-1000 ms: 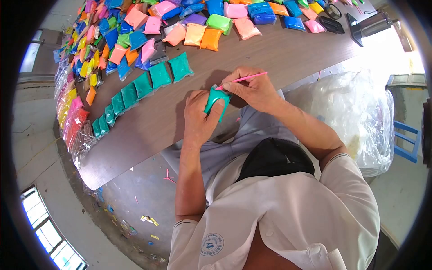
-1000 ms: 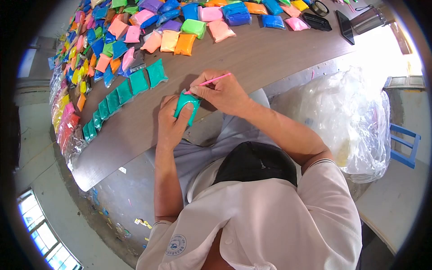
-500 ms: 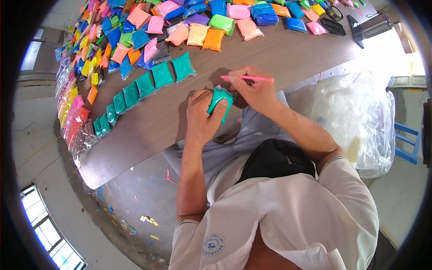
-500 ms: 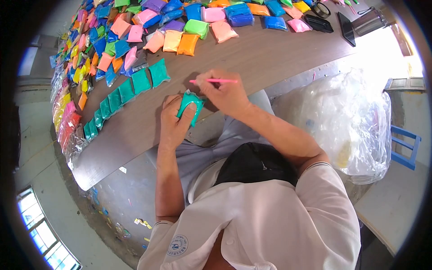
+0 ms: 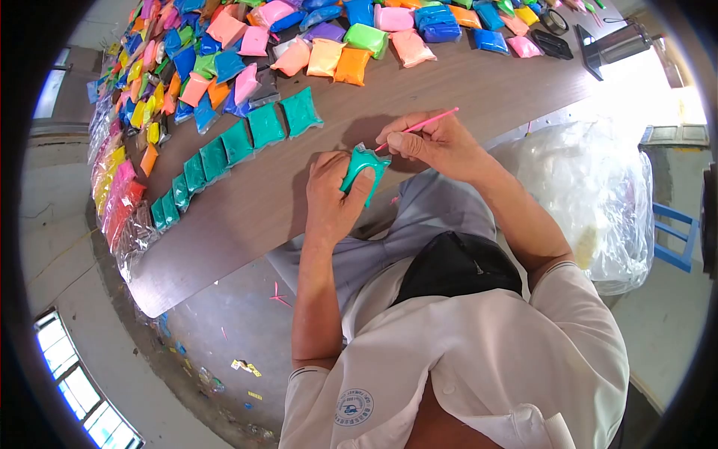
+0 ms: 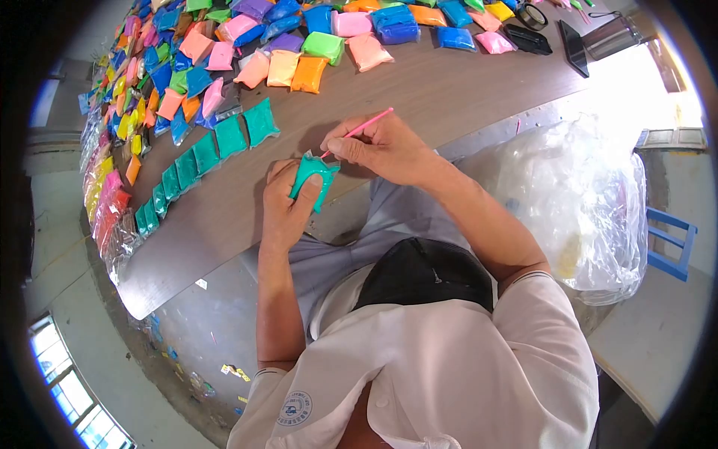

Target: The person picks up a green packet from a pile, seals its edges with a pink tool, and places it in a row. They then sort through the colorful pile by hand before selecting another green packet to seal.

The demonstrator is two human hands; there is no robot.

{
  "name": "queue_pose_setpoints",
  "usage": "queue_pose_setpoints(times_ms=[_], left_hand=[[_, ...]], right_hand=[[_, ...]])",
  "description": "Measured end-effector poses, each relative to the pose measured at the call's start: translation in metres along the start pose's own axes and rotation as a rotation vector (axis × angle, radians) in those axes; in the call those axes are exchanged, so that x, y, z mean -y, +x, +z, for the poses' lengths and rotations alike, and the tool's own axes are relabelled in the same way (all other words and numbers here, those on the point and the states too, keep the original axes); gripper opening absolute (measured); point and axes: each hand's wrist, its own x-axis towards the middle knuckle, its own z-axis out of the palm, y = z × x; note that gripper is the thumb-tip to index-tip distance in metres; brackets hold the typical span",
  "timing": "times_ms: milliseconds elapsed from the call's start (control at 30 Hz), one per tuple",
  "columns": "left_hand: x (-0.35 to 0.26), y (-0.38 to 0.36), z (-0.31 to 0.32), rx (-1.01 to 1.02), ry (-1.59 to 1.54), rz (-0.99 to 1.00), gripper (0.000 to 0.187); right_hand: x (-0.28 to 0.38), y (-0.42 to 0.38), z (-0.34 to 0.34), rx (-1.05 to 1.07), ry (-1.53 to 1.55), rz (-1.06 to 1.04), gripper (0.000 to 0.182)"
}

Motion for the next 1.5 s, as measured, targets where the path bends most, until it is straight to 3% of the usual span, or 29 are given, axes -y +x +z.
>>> queue_pose_setpoints(times_ms=[133,333,433,633,833,1233,1500], left_hand=[[0.0,0.001,-0.001,0.022,0.006,0.002,0.03],[-0.001,0.001,-0.001,0.01,0.008,0.011,0.031],[0.0,0.0,0.0,0.001,0.003,0.017,0.032],[-0.001,0.0,-0.004,0.044,0.011,-0.001,0.033],[-0.002,0.001,-0.005,0.029,-0.031,0.006,0.033],[0.001,0.002,-0.004,0.025,-0.019,0.029,0.029],[-0.002,0.002,-0.006,0.059,0.001,0.013,0.028]], right_hand=[[-0.001,0.001,0.004,-0.042,-0.082,-0.089,0.02],[0.011,-0.004,0.001,-0.089,0.023,0.22,0.021],[0.008,-0.002,0.003,-0.066,-0.163,-0.057,0.021],[0.001,0.011,0.001,0.15,-0.107,0.097,0.022],[0.005,0.02,0.0,0.213,-0.187,0.222,0.022],[0.006,0.021,0.0,0.203,-0.029,0.177,0.021],[0.015,0.019,0.006,0.173,-0.13,0.218,0.014]])
